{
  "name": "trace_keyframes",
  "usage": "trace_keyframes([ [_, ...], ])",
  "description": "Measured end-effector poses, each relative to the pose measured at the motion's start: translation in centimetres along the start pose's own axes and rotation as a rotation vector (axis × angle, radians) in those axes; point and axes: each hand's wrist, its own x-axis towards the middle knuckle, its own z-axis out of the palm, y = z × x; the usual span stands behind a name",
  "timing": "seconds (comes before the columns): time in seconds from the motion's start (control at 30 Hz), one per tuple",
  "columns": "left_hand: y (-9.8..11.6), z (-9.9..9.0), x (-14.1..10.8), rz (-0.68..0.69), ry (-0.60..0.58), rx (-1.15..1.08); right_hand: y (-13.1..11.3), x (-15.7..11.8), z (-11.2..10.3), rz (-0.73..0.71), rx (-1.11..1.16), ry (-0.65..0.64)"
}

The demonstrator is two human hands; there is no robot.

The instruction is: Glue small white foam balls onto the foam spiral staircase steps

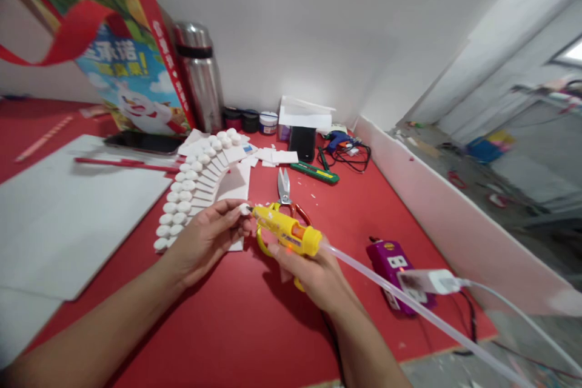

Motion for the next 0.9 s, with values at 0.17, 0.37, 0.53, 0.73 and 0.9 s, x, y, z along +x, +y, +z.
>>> trace_keyframes([
  [0.17,-0.08,-0.08,0.02,-0.004,-0.002,0.006,-0.03,-0.03,-0.05,-0.007,-0.01,-0.019],
  [0.37,-0.09,-0.17,0.01,0.0,-0.006,0.013,-0.15,-0.18,-0.12,-0.004,-0.042,-0.022],
  [0.53,-0.11,-0.27,-0.05,-0.004,-0.006,0.008,0.11,-0.02,-0.2,-0.013,-0.045,-0.038],
  [0.73,-0.05,-0.04,0.06,-0.005,0.005,-0.026,0.17,0.03,-0.19,-0.017,-0.029,-0.045],
  [0.9,-0.01,0.08,0.07,-0.003,0.02,-0.038,0.06,-0.02,-0.24,-0.011,-0.027,-0.049],
])
